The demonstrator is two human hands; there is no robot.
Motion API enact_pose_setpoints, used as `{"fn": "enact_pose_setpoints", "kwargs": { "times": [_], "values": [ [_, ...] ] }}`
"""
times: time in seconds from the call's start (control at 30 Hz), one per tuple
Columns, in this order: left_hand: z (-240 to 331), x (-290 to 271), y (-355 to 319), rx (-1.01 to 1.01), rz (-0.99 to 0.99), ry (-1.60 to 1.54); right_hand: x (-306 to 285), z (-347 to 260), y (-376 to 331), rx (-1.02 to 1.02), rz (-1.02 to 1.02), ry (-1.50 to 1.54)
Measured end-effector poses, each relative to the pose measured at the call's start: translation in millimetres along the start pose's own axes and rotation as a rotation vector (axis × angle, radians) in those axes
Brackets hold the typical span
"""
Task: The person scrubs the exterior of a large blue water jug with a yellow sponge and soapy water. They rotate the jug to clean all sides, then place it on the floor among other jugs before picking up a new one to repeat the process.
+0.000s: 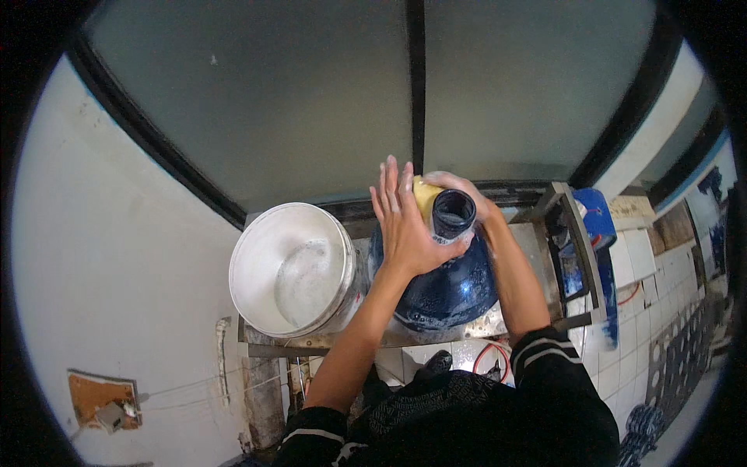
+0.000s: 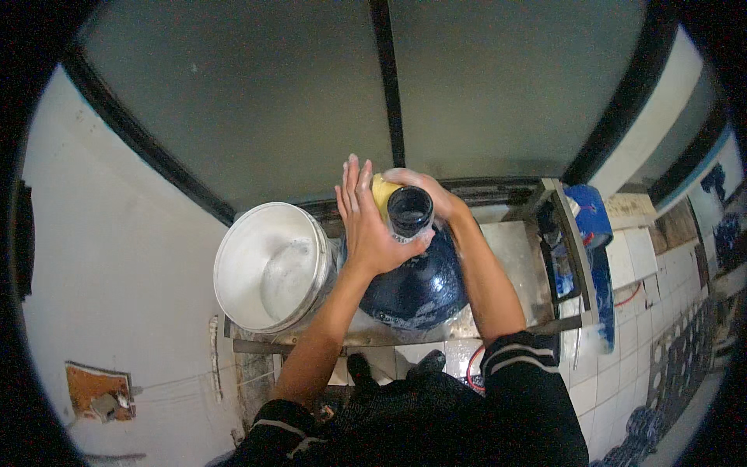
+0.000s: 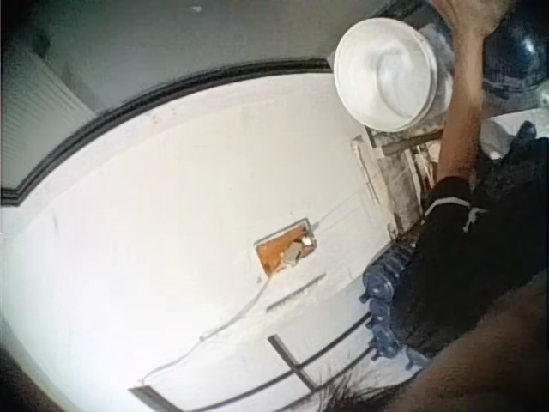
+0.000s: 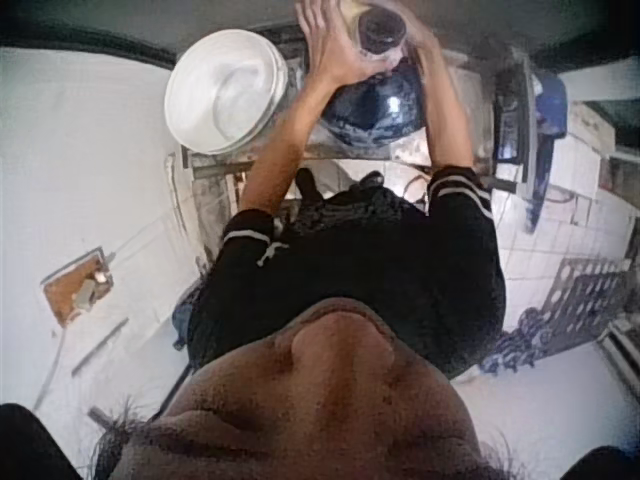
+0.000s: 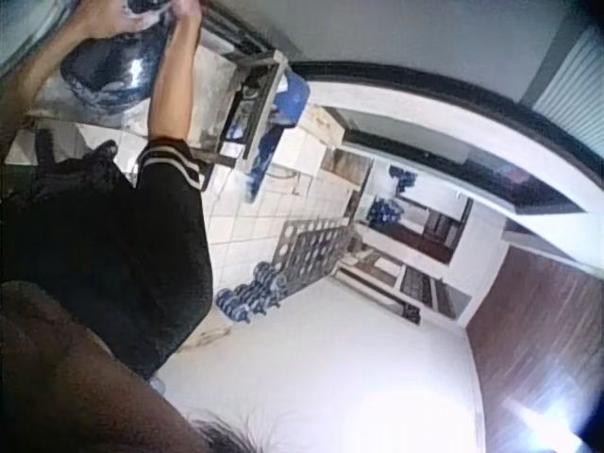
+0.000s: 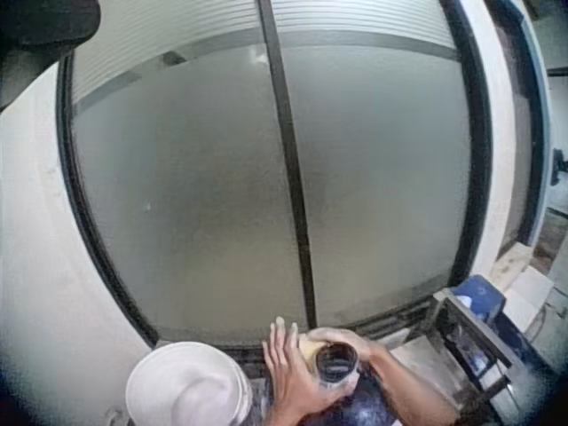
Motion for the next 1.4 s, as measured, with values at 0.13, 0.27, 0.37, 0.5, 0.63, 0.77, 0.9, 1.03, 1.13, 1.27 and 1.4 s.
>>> {"fn": "enact_pose_setpoints", "kwargs": {
  "times": [0.13, 0.27, 0.37, 0.5, 0.63, 0.77, 0.9, 1.03, 1.13, 1.27, 1.4],
  "values": [
    [-6.9, 11.7, -2.1, -0.023, -0.091, -0.088, 12.0, -42.4, -38.5, 0.063, 0.546, 0.448],
    [-10.7, 30.8, -1.0, -0.092, -0.468, -0.362, 15.6, -64.5, -39.4, -0.086, 0.581, 0.826],
    [-3.9, 25.4, -2.6, -0.012, -0.407, -0.354, 12.3, -63.4, -55.4, 0.137, 0.702, 0.065],
    [4.1, 18.6, -17.4, -0.089, -0.362, -0.297, 39.1, -77.3, -116.2, 0.288, 0.649, -0.403],
    [4.5, 20.9, -35.4, -0.12, -0.286, -0.095, 37.5, -75.3, -142.2, 0.254, 0.667, -0.564],
    [7.1, 16.2, -33.7, -0.092, -0.301, -0.047, -11.8, -9.9, -110.4, 0.284, 0.535, -0.386],
    [16.5, 23.5, -29.1, -0.093, -0.303, -0.111, -45.8, 50.4, -68.4, 0.498, 0.199, -0.107],
    [15.0, 12.8, -36.5, -0.126, -0.263, -0.082, -3.3, -23.2, -99.9, 0.239, 0.488, -0.689],
    [8.4, 17.4, -41.2, -0.139, -0.275, -0.087, 52.4, -87.3, -125.4, 0.372, 0.575, -0.589],
    [8.5, 17.1, -41.1, -0.179, -0.36, -0.078, 106.5, -116.7, -137.9, 0.33, 0.512, -0.58],
    [-1.9, 18.0, -47.1, -0.155, -0.345, 0.008, 75.3, -95.9, -118.8, 0.315, 0.64, -0.716]
  ]
}}
Point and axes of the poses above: each hand's wrist, its own y-axis towards the middle knuckle, its own x-axis out of the palm, z = x × y, the point moved 4 cm from there along y, towards the middle knuckle, and after that the axes turned 4 degrees about y, right-handed, at the moved point
